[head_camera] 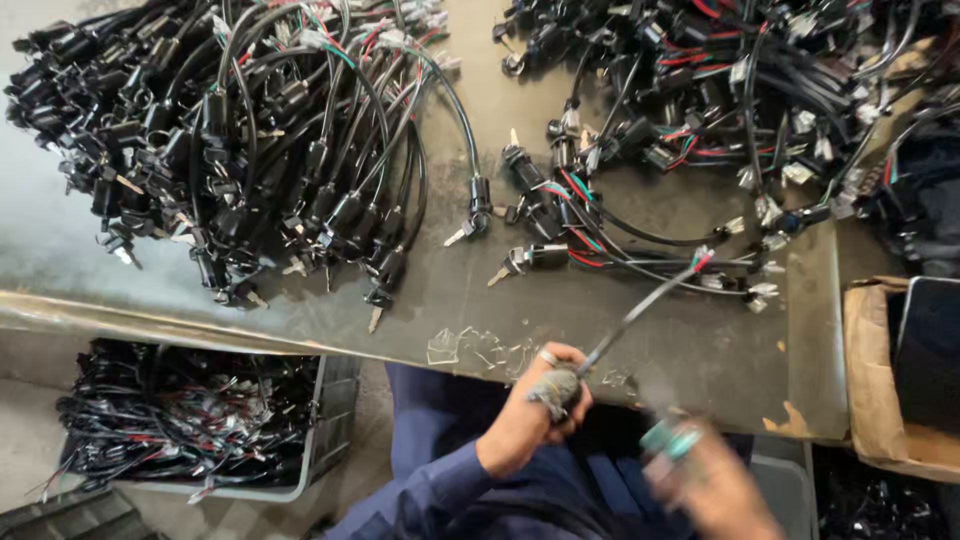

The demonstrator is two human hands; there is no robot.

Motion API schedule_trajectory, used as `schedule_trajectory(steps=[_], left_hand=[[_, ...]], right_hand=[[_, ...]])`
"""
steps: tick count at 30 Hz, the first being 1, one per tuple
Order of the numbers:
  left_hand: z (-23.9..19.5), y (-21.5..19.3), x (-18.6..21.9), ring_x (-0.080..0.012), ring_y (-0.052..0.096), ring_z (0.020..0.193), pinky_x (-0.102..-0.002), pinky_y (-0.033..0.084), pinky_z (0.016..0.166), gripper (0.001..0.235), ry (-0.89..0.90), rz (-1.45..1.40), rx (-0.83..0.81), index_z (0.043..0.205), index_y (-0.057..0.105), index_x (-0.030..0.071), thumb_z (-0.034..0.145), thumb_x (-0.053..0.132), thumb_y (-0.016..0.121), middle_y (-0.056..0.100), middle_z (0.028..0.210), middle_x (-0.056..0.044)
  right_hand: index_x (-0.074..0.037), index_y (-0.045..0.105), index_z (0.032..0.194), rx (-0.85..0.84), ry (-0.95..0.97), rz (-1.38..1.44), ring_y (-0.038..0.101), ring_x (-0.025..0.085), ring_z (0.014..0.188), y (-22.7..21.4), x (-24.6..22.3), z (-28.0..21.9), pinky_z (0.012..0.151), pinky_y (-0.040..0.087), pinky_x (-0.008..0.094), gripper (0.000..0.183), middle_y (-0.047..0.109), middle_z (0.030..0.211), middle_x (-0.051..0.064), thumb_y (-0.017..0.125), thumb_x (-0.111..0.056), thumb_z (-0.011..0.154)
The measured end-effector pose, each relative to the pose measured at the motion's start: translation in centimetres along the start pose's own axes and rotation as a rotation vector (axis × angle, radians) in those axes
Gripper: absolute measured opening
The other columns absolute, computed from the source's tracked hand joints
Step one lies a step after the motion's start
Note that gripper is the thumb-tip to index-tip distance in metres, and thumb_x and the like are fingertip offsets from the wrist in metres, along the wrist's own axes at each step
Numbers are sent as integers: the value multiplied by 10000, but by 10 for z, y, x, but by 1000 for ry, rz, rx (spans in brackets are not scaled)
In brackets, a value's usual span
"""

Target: The person repeatedly strips the outer insulation from black wires using pliers, exposing the inner conductors. They handle each wire one at a time, cut the insulation, and place the processed wires on the table.

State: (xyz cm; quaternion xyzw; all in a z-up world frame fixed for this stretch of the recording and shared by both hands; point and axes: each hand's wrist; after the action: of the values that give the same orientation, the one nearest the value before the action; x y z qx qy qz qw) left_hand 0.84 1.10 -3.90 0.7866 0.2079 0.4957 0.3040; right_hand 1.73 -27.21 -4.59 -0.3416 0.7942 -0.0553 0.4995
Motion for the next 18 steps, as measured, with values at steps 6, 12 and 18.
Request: schedule_trajectory(steps=[6, 12, 18], left_hand=[[-17, 16, 5, -43, 433, 521, -189, 299, 456, 398, 44, -33, -79, 1478, 483, 112, 1156, 270, 312, 539, 674, 7], [-45, 21, -4, -74, 443, 602, -231, 324, 528, 368, 134, 215, -179, 1464, 465, 81, 1103, 145, 433, 533, 774, -14], [-36, 3, -11, -36, 420, 495, -186, 298, 437, 281, 61, -4, -137, 1346, 512, 64, 1137, 158, 348, 538, 678, -7]], right_hand=[[-26, 493, 1374, 80, -524, -10, 595, 268, 1220, 72, 44, 0, 1038, 400, 340, 647, 627, 1281, 143, 690, 74, 766], [-69, 564, 1231, -22, -852, -257, 659, 301, 1070, 18, -11, 19, 954, 513, 356, 685, 650, 1129, 129, 706, 69, 575], [-94, 607, 1110, -38, -886, -551, 654, 378, 966, -3, -62, 33, 823, 514, 429, 540, 678, 1007, 137, 789, -39, 604]])
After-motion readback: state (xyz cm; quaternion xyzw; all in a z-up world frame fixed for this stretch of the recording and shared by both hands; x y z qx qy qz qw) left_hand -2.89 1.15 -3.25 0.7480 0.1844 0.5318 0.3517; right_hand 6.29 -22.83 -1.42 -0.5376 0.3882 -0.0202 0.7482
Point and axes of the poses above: each hand's wrist, its own z-axis towards the middle knuckle, its own y-axis out of the palm, x = y × z
